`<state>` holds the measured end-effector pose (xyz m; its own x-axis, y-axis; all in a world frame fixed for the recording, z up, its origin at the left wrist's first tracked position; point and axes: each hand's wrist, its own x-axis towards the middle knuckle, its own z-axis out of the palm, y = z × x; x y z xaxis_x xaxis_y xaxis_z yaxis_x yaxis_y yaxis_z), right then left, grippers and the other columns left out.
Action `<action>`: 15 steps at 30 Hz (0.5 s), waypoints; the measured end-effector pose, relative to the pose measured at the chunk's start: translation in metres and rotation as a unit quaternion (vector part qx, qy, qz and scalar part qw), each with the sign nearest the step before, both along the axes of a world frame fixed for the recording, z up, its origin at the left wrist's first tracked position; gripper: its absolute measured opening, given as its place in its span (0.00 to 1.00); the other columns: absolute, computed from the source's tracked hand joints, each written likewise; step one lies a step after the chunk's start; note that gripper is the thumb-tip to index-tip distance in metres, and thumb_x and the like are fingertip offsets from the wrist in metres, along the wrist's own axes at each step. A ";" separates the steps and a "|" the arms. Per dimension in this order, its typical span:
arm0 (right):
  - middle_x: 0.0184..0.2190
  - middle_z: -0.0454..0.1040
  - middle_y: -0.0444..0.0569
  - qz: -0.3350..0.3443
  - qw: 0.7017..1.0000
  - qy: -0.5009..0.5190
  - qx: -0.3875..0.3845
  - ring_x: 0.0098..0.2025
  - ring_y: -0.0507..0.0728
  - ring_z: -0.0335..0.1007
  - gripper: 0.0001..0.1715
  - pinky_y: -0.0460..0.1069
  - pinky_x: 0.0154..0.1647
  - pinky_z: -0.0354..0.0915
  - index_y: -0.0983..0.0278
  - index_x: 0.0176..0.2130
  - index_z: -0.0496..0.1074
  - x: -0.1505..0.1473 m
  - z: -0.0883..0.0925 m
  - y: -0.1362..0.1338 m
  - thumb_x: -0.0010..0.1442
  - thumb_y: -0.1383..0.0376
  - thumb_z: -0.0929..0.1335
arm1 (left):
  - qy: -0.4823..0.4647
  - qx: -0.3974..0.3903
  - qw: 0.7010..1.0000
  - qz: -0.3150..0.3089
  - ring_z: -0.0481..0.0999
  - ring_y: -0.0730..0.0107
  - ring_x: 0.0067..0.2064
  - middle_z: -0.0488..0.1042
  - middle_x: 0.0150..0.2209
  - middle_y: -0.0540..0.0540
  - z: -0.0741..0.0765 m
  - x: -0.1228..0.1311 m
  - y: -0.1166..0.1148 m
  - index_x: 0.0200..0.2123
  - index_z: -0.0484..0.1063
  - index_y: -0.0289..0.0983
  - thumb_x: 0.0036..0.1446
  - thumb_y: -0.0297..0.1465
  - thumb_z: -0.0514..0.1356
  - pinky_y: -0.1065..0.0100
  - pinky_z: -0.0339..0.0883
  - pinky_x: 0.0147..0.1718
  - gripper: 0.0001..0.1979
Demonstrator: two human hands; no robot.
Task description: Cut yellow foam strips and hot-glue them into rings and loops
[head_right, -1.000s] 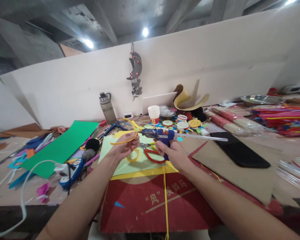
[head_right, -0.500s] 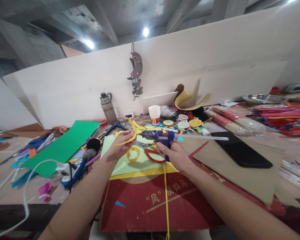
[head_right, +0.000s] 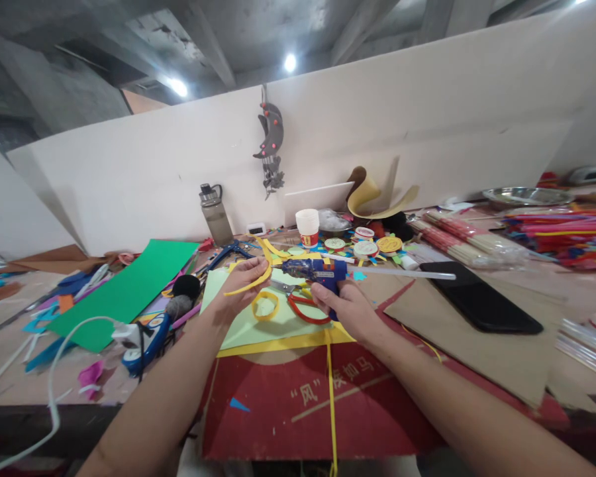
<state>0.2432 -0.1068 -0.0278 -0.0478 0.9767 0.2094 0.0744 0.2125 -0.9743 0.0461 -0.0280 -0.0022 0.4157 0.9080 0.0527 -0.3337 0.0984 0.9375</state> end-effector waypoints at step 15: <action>0.17 0.60 0.43 -0.038 0.999 -0.002 -0.003 0.22 0.51 0.54 0.25 0.48 0.24 0.51 0.62 0.20 0.61 0.000 0.000 -0.001 0.52 0.45 0.66 | 0.007 0.041 0.999 -0.005 0.62 0.81 0.22 0.67 0.22 0.51 -0.006 -0.003 0.007 0.26 0.71 0.32 0.41 0.36 0.68 0.75 0.53 0.22 0.14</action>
